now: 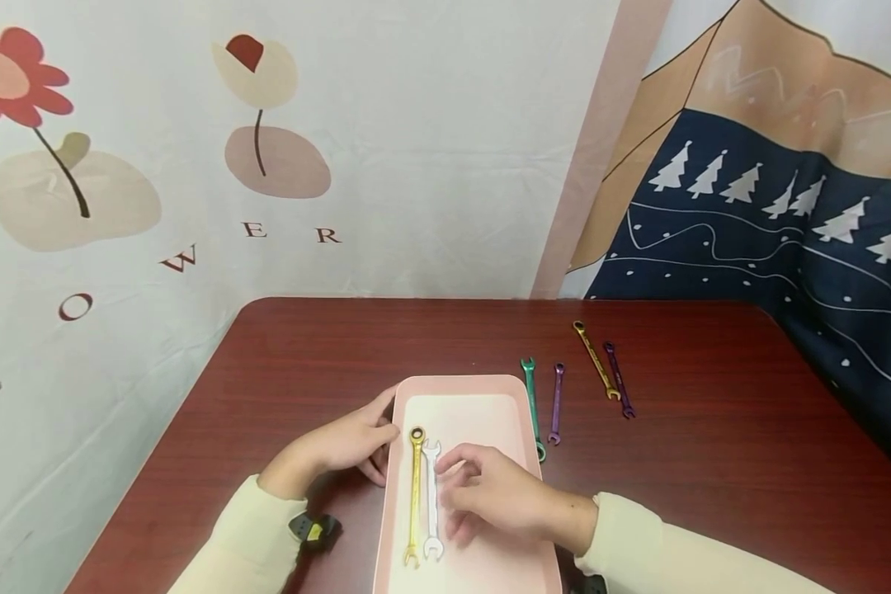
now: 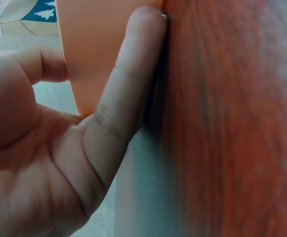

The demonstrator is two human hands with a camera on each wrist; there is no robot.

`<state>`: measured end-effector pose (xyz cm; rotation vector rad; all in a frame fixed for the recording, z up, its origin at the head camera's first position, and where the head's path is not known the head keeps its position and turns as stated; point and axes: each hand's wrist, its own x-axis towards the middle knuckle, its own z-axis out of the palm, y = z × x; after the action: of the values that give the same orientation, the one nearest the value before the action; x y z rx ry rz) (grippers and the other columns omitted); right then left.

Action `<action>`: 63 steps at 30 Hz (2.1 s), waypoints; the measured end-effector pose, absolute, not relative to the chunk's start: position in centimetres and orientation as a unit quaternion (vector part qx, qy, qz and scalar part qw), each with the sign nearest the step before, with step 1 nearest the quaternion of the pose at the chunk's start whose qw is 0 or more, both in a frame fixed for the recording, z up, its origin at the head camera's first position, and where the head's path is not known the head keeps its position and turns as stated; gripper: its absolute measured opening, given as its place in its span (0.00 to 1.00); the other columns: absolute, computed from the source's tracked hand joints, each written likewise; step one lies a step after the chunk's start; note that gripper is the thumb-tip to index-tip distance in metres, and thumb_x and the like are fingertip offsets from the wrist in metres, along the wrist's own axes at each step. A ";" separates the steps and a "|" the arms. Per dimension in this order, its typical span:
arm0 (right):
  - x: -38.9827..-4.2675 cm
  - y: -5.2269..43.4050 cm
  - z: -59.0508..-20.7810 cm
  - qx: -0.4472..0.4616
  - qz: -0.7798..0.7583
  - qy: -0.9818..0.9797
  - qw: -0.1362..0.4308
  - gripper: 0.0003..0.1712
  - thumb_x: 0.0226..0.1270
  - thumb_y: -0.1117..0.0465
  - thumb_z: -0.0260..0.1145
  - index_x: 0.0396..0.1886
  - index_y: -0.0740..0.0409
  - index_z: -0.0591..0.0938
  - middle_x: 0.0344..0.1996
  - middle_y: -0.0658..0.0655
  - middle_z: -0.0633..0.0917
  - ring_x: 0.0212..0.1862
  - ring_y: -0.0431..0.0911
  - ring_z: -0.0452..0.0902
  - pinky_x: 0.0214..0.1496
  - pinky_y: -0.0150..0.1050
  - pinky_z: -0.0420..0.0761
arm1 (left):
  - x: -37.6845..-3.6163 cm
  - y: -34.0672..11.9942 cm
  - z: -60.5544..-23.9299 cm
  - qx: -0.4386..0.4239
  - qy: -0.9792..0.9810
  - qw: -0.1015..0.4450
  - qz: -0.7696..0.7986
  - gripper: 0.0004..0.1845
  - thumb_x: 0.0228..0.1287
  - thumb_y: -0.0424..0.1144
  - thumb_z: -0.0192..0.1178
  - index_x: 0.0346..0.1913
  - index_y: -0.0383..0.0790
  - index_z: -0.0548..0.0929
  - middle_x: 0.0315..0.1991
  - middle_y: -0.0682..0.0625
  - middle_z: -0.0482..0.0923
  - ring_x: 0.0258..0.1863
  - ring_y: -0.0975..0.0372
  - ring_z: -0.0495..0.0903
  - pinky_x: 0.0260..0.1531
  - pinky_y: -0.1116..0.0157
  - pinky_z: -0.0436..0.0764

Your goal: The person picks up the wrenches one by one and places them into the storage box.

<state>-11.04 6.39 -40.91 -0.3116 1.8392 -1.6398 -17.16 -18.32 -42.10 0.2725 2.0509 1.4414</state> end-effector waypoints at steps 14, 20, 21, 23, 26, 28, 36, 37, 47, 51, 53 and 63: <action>-12.8 10.5 -38.2 -0.134 -0.599 0.754 0.233 0.14 0.69 0.62 0.63 0.46 0.71 0.79 0.29 0.57 0.83 0.23 0.43 0.81 0.23 0.32 0.84 | -17.0 -18.2 -42.2 0.105 0.774 0.304 0.546 0.42 0.71 0.33 0.43 0.81 0.55 0.36 0.40 0.37 0.78 0.24 0.54 0.84 0.26 0.50 0.90; -14.0 12.2 -38.1 -0.129 -0.582 0.782 0.181 0.15 0.72 0.61 0.62 0.48 0.70 0.78 0.29 0.63 0.83 0.22 0.44 0.81 0.21 0.32 0.82 | -16.9 -18.2 -42.2 0.107 0.773 0.305 0.546 0.42 0.71 0.32 0.43 0.81 0.55 0.37 0.38 0.37 0.79 0.23 0.54 0.85 0.26 0.50 0.90; -14.2 12.5 -38.1 -0.127 -0.579 0.786 0.173 0.15 0.72 0.60 0.62 0.48 0.70 0.78 0.29 0.64 0.83 0.22 0.45 0.81 0.20 0.32 0.82 | -16.9 -18.3 -42.2 0.107 0.773 0.305 0.546 0.42 0.71 0.32 0.43 0.81 0.56 0.37 0.38 0.37 0.79 0.23 0.54 0.85 0.26 0.50 0.90; -14.6 13.1 -38.2 -0.124 -0.572 0.796 0.156 0.15 0.72 0.60 0.62 0.48 0.69 0.78 0.29 0.66 0.82 0.21 0.45 0.80 0.20 0.32 0.82 | -16.9 -18.3 -42.2 0.108 0.773 0.305 0.546 0.42 0.71 0.32 0.43 0.81 0.55 0.37 0.38 0.37 0.79 0.23 0.54 0.85 0.26 0.50 0.90; -15.1 13.8 -38.2 -0.110 -0.555 0.814 0.130 0.15 0.73 0.58 0.62 0.48 0.67 0.79 0.29 0.65 0.82 0.21 0.46 0.79 0.19 0.34 0.82 | -17.0 -18.3 -42.2 0.108 0.774 0.304 0.545 0.42 0.71 0.32 0.43 0.81 0.55 0.37 0.38 0.37 0.79 0.23 0.54 0.84 0.26 0.50 0.90; -15.4 14.2 -38.3 -0.092 -0.541 0.828 0.116 0.14 0.74 0.57 0.61 0.47 0.65 0.79 0.27 0.63 0.82 0.20 0.46 0.78 0.18 0.35 0.82 | -17.0 -18.2 -42.2 0.106 0.775 0.302 0.545 0.42 0.71 0.32 0.44 0.81 0.55 0.37 0.38 0.37 0.78 0.23 0.55 0.84 0.25 0.50 0.90; -17.1 15.8 -39.5 -0.055 -0.496 0.862 0.082 0.10 0.75 0.59 0.59 0.44 0.63 0.80 0.26 0.62 0.82 0.19 0.47 0.77 0.17 0.36 0.80 | -16.8 -18.2 -42.4 0.104 0.774 0.303 0.546 0.42 0.72 0.32 0.43 0.81 0.55 0.36 0.40 0.37 0.77 0.23 0.54 0.84 0.26 0.50 0.90; -17.4 15.9 -39.7 -0.055 -0.493 0.865 0.079 0.10 0.75 0.59 0.59 0.43 0.63 0.80 0.26 0.63 0.82 0.19 0.47 0.77 0.16 0.36 0.80 | -16.8 -18.2 -42.5 0.105 0.774 0.302 0.546 0.42 0.71 0.32 0.43 0.81 0.55 0.36 0.40 0.36 0.77 0.23 0.54 0.84 0.26 0.50 0.90; -19.5 16.7 -41.3 -0.058 -0.455 0.887 0.059 0.06 0.72 0.63 0.60 0.40 0.62 0.80 0.24 0.62 0.81 0.15 0.45 0.75 0.14 0.33 0.77 | -16.9 -18.1 -42.5 0.108 0.774 0.300 0.547 0.42 0.72 0.33 0.44 0.81 0.55 0.36 0.40 0.36 0.77 0.23 0.54 0.84 0.26 0.50 0.90; -20.0 16.5 -41.6 -0.065 -0.425 0.901 0.060 0.05 0.71 0.62 0.63 0.38 0.60 0.80 0.21 0.59 0.80 0.15 0.46 0.77 0.14 0.34 0.77 | -16.8 -18.1 -42.4 0.107 0.775 0.300 0.546 0.42 0.71 0.32 0.44 0.81 0.56 0.36 0.39 0.36 0.77 0.23 0.54 0.85 0.26 0.50 0.90; -20.1 16.3 -41.6 -0.068 -0.411 0.907 0.062 0.05 0.70 0.61 0.64 0.37 0.59 0.80 0.20 0.58 0.79 0.15 0.46 0.77 0.15 0.34 0.76 | -16.8 -18.1 -42.4 0.108 0.774 0.300 0.546 0.42 0.71 0.32 0.43 0.81 0.56 0.36 0.39 0.36 0.77 0.23 0.54 0.85 0.26 0.50 0.90; -20.5 15.8 -42.2 -0.099 -0.312 0.943 0.056 0.08 0.67 0.59 0.67 0.31 0.57 0.79 0.18 0.51 0.77 0.19 0.41 0.72 0.20 0.32 0.73 | -16.6 -18.0 -42.3 0.106 0.777 0.298 0.544 0.42 0.71 0.32 0.44 0.81 0.56 0.37 0.39 0.37 0.77 0.23 0.55 0.84 0.26 0.50 0.90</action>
<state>-20.47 15.76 -42.21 -0.3019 2.8625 -0.9471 -16.57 -18.02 -42.33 0.2821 2.0653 1.4460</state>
